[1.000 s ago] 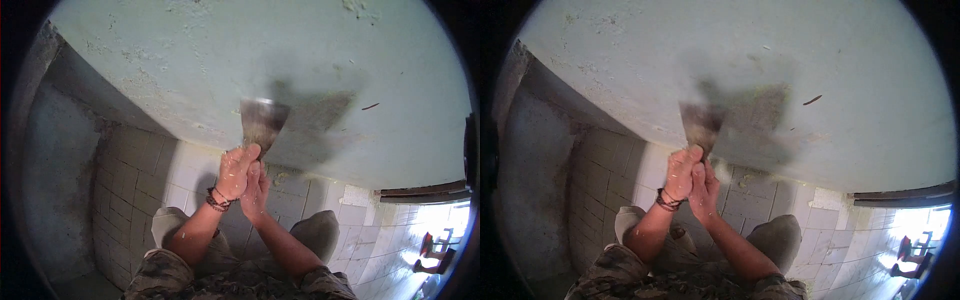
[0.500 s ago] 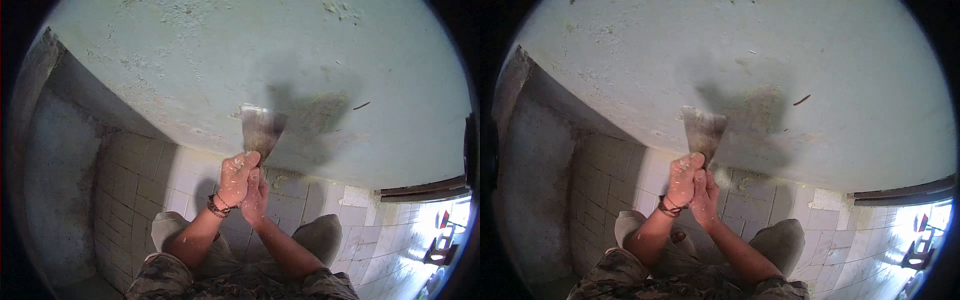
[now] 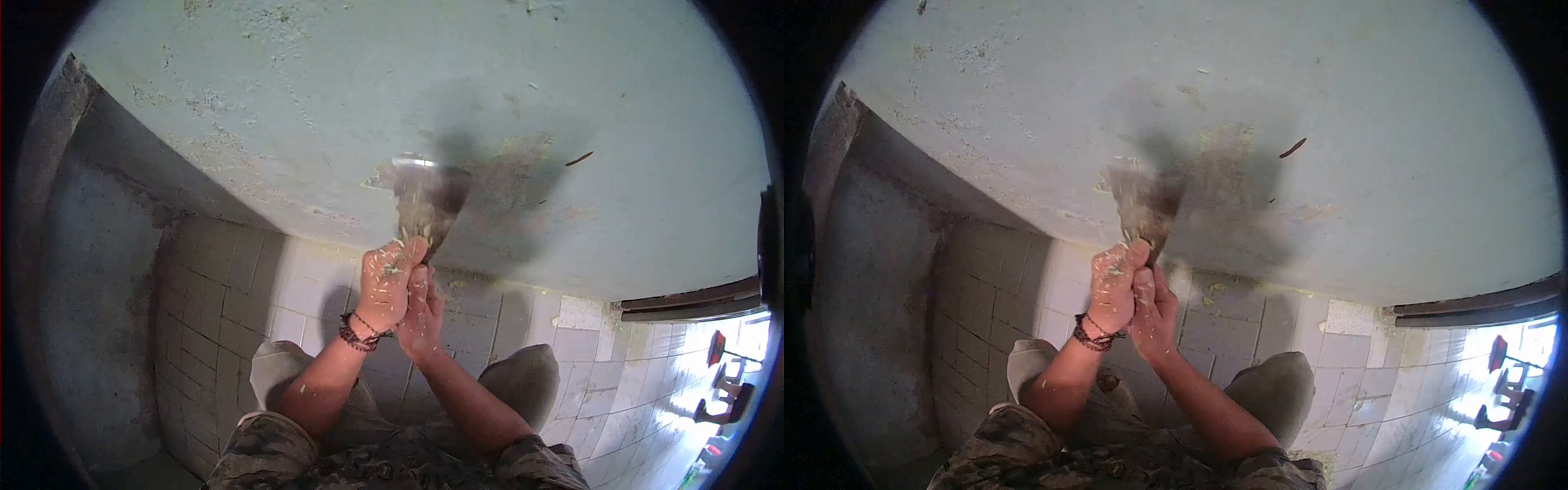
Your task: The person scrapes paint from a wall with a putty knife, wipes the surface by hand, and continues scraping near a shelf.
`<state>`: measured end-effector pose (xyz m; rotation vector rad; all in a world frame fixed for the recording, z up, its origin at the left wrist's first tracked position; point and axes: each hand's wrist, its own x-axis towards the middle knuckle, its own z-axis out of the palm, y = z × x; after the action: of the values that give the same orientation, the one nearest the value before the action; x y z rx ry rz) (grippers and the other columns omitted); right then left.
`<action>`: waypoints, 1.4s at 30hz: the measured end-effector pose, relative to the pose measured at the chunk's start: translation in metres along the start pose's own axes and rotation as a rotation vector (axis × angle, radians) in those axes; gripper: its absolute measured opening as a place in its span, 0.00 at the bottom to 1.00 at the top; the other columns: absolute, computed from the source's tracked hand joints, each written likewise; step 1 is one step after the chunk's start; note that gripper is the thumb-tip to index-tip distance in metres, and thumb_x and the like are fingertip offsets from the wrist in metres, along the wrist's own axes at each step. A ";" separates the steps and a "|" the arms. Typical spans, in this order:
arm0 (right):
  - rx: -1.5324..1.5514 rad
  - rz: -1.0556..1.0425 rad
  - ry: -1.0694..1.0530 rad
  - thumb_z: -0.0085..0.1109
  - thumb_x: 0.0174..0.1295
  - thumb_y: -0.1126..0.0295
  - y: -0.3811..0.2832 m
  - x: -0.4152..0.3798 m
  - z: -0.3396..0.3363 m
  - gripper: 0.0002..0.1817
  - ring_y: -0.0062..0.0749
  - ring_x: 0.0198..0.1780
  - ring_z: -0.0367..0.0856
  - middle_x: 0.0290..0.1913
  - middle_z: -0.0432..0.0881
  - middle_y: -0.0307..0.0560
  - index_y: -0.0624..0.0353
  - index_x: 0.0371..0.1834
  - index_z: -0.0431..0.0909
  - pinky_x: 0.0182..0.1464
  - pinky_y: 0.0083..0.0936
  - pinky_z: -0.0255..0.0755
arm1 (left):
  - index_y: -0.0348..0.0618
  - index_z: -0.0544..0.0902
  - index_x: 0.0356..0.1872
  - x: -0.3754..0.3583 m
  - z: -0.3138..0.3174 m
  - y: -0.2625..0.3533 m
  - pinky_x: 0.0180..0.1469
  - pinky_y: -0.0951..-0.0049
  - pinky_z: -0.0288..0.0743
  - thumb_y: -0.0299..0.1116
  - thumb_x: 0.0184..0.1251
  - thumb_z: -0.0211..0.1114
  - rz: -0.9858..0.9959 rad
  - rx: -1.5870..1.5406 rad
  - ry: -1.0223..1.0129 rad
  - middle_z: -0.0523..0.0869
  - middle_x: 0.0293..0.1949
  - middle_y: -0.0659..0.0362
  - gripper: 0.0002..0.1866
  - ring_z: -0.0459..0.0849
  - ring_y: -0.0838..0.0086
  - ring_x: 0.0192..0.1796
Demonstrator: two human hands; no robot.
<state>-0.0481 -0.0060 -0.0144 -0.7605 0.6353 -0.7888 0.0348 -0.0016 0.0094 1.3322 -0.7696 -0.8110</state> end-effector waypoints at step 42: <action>-0.479 -0.492 0.224 0.45 0.68 0.52 -0.042 -0.008 -0.019 0.22 0.11 0.23 0.67 0.28 0.75 0.32 0.59 0.53 0.70 0.21 0.14 0.60 | 0.36 0.79 0.30 -0.001 0.050 0.029 0.27 0.73 0.68 0.38 0.68 0.55 0.460 0.386 -0.050 0.77 0.19 0.55 0.14 0.75 0.77 0.25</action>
<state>-0.0830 -0.0260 0.0097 -1.3075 0.8691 -1.2029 -0.0068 -0.0248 0.0424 1.3946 -1.2616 -0.3377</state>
